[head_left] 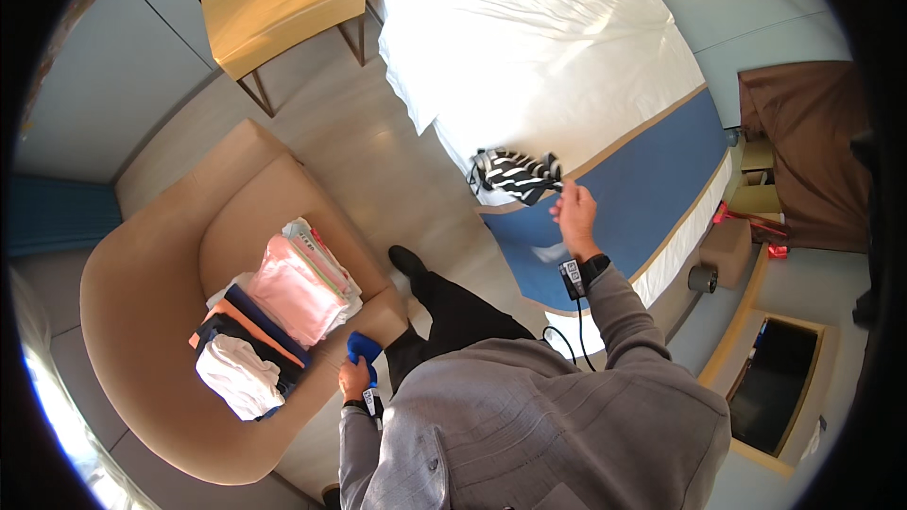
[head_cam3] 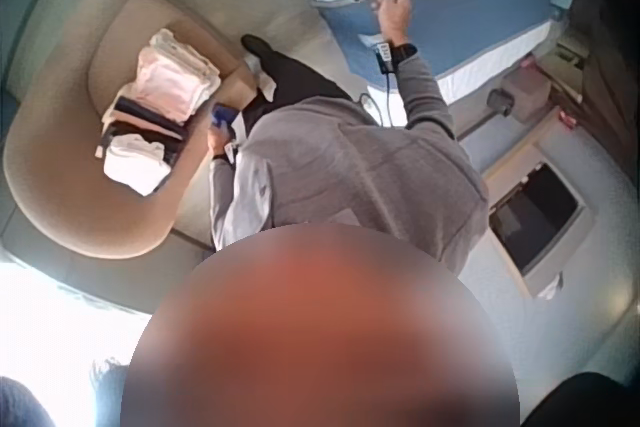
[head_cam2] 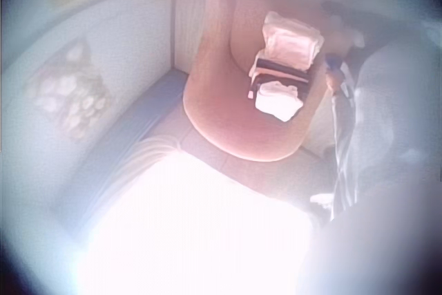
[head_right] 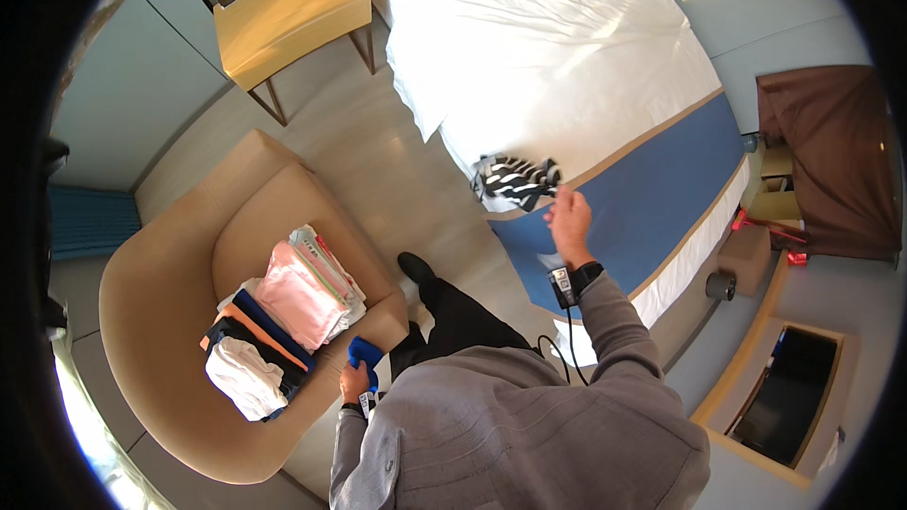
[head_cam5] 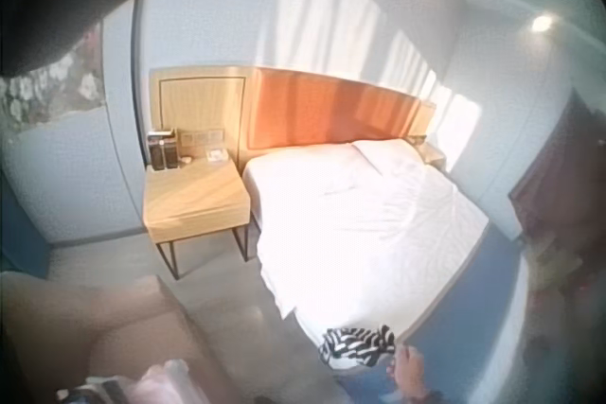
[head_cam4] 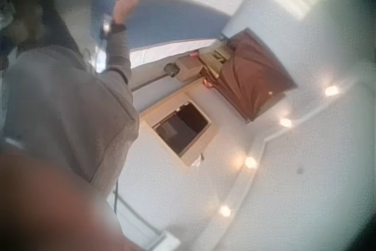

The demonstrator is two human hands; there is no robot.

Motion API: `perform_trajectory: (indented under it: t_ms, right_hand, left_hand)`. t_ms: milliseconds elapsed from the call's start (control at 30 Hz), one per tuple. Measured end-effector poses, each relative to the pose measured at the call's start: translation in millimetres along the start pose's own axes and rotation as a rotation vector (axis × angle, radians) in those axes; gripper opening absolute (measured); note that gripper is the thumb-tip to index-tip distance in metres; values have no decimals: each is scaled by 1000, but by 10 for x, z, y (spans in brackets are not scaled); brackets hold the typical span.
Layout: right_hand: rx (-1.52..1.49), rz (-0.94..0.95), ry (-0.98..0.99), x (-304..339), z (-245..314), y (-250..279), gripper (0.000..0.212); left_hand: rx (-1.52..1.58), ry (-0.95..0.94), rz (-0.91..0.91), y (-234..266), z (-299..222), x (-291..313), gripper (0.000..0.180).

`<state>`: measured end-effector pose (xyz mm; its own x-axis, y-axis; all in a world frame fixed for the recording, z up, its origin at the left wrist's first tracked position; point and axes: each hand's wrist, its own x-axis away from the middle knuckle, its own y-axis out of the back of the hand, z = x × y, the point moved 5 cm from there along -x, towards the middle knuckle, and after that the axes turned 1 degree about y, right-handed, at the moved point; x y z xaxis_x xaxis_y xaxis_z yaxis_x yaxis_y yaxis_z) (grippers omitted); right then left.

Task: The person wipes a beige upholstered chair with a blue cloth, cleaning the seat, backrest, and armrests. Then the person picks up folded clothes from the chair and places them onto a nearby bed.

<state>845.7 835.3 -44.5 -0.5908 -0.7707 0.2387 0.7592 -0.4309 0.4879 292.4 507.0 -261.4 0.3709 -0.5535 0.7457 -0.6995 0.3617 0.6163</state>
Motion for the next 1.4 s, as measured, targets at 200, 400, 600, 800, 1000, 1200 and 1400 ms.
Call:
perform_trajectory:
  t_ms: [200, 400, 600, 800, 1000, 1200, 1400]
  right_hand:
    - [-129, 263, -530, 308, -960, -419, 38]
    - [250, 1041, -300, 1484, -1169, -2243, 37]
    - [1017, 864, 401, 683, -1642, -2355, 34]
    - [817, 1007, 507, 782, -1301, -2701, 37]
    - [682, 1399, 299, 2573, -743, -3785, 49]
    - [602, 1263, 635, 3268, -597, -3897, 38]
    - [105, 1300, -50, 2661, -278, -3321, 26]
  left_hand:
    - [147, 1, 18, 85, 5, 76, 51]
    - [291, 37, -30, 131, 169, 423, 50]
    - [483, 49, -51, 67, 528, 752, 46]
    - [353, 164, -13, -242, 1057, 993, 50]
    - [426, 157, 24, -193, 855, 1052, 49]
    - [507, 142, -38, 6, 699, 905, 51]
    - [452, 157, 9, -59, 730, 770, 54]
